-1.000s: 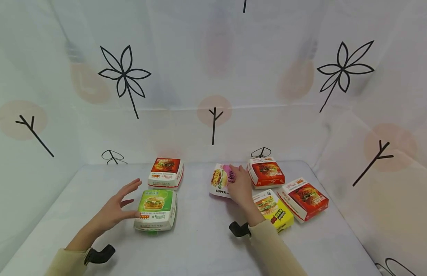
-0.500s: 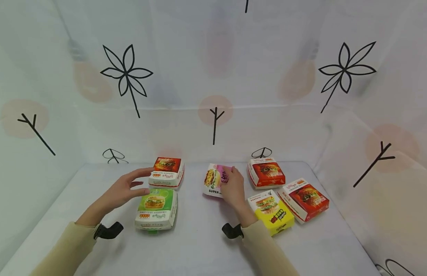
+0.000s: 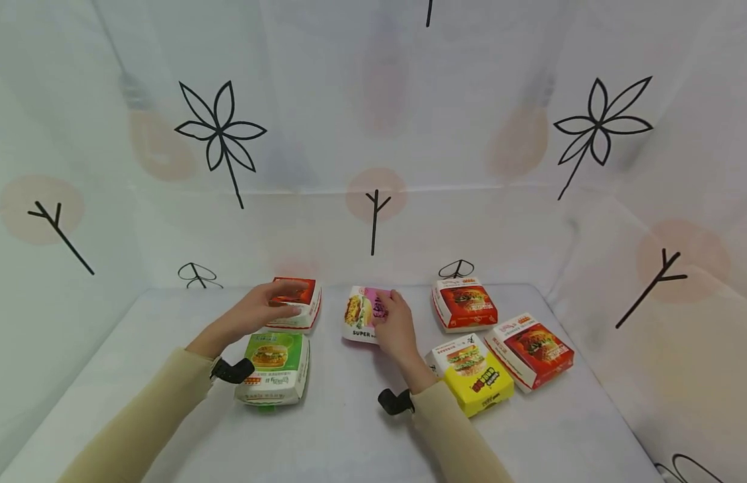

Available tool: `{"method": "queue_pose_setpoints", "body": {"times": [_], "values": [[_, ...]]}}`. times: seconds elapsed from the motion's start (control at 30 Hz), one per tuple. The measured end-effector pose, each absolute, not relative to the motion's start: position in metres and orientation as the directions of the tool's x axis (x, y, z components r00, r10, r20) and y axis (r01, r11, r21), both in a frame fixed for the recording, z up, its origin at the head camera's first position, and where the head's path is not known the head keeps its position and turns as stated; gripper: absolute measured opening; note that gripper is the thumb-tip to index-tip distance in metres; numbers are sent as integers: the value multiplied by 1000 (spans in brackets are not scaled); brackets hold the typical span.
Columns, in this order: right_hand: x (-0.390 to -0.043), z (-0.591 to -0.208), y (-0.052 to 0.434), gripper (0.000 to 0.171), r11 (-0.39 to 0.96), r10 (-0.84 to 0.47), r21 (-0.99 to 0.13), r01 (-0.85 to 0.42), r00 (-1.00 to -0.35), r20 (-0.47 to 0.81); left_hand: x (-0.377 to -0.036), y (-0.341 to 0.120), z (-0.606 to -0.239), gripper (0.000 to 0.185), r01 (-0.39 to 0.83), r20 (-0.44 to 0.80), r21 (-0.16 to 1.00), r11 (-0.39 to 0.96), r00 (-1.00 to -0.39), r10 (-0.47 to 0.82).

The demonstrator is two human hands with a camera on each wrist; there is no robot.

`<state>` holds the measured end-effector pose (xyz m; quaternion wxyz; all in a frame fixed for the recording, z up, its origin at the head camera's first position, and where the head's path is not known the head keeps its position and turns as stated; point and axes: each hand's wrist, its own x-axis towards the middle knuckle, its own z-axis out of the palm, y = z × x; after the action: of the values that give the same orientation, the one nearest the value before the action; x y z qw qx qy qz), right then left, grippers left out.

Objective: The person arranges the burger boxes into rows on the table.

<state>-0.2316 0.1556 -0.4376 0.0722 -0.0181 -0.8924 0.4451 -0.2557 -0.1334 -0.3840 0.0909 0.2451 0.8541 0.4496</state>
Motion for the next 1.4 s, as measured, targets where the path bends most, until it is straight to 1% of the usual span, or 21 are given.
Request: {"method": "queue_pose_setpoints", "body": {"times": [0.23,0.47,0.63,0.83,1.07,1.27,1.4], "values": [[-240,-441,156,57,604,72,-796,-44,-991,110,-281,-105,-388,47,343,76,835,430,-846,528],[-243,-443,159,56,597,66,-801,-52,-991,114,-304,-69,-392,49,383,63,794,472,-824,563],[-244,-444,164,56,605,59,-794,-51,-992,108,-316,-48,-395,50,392,46,770,503,-821,569],[-243,-445,167,58,585,42,-810,-48,-995,89,-320,-31,-401,48,368,-6,727,579,-840,542],[-243,-446,166,55,546,16,-835,-73,-995,98,-316,-26,-405,50,321,-87,663,677,-864,495],[-243,-449,163,52,534,60,-843,-70,-991,120,-315,-28,-406,52,339,-96,628,701,-860,502],[-245,-454,162,47,521,147,-852,-49,-978,146,-315,-29,-405,52,362,-83,597,716,-860,504]]}}
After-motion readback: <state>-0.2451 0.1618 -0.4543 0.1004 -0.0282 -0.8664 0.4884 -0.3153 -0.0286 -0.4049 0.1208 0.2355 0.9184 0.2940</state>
